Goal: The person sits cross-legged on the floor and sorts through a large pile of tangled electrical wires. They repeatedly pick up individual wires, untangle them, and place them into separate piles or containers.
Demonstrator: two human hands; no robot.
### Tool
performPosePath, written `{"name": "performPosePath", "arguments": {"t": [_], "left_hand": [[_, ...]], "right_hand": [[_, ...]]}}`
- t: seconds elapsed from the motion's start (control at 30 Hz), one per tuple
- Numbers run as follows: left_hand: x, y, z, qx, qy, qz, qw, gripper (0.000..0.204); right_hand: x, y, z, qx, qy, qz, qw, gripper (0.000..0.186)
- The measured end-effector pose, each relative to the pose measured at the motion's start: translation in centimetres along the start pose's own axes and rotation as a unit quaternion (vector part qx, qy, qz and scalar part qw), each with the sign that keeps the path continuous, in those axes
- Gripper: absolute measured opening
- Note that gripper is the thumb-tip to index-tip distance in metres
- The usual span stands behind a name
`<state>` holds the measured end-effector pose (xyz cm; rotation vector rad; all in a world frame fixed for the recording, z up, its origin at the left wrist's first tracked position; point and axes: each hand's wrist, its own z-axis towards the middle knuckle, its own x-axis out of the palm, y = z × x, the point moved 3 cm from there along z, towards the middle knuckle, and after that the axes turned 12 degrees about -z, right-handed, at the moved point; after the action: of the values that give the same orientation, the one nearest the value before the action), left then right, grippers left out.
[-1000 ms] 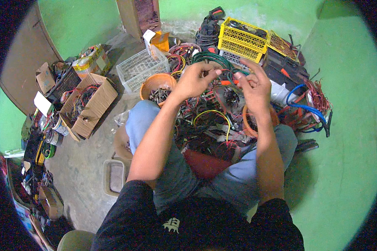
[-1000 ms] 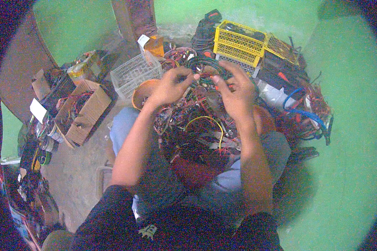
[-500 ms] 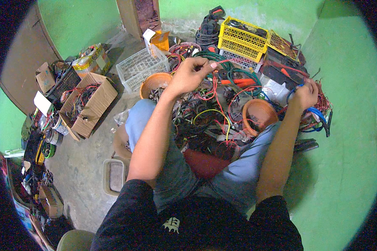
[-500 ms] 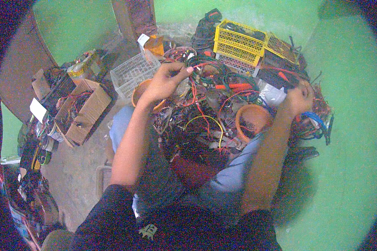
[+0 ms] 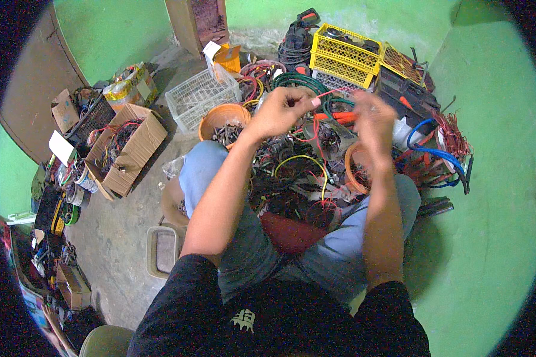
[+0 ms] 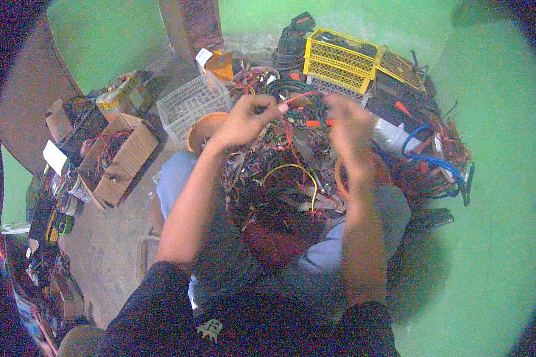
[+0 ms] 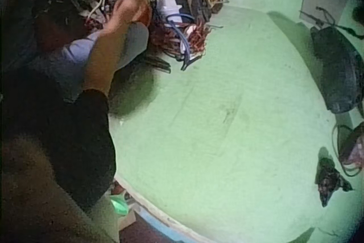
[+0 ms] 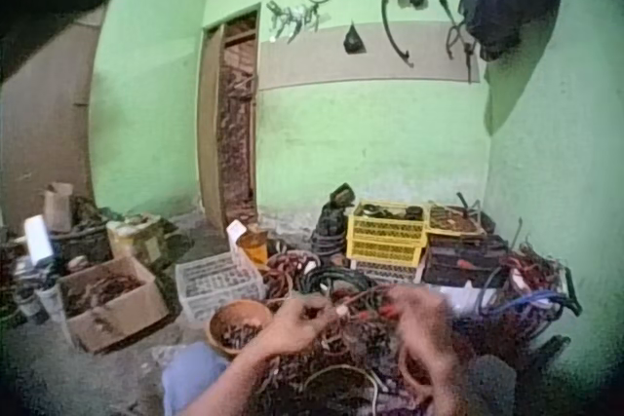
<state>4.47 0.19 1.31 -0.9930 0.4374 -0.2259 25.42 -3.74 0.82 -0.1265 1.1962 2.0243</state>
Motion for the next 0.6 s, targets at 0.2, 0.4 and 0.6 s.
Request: {"name": "performPosePath", "arguments": {"t": [0.2, 0.4, 0.6], "left_hand": [[-1.4, 0.2, 0.2, -0.008, -0.036, 0.014, 0.999, 0.041], [-0.3, 1.1, -0.4, 0.033, -0.003, 0.011, 0.999, 0.038], [0.1, 1.2, 0.2, -0.002, 0.015, 0.043, 0.999, 0.038]], "right_hand": [[-5.6, -7.0, 3.1, 0.095, -0.240, 0.120, 0.959, 0.030], [0.4, 2.7, -0.6, 0.014, 0.047, 0.070, 0.996, 0.051], [1.7, 2.9, -1.7, -0.188, 0.120, -0.105, 0.969, 0.016]]}}
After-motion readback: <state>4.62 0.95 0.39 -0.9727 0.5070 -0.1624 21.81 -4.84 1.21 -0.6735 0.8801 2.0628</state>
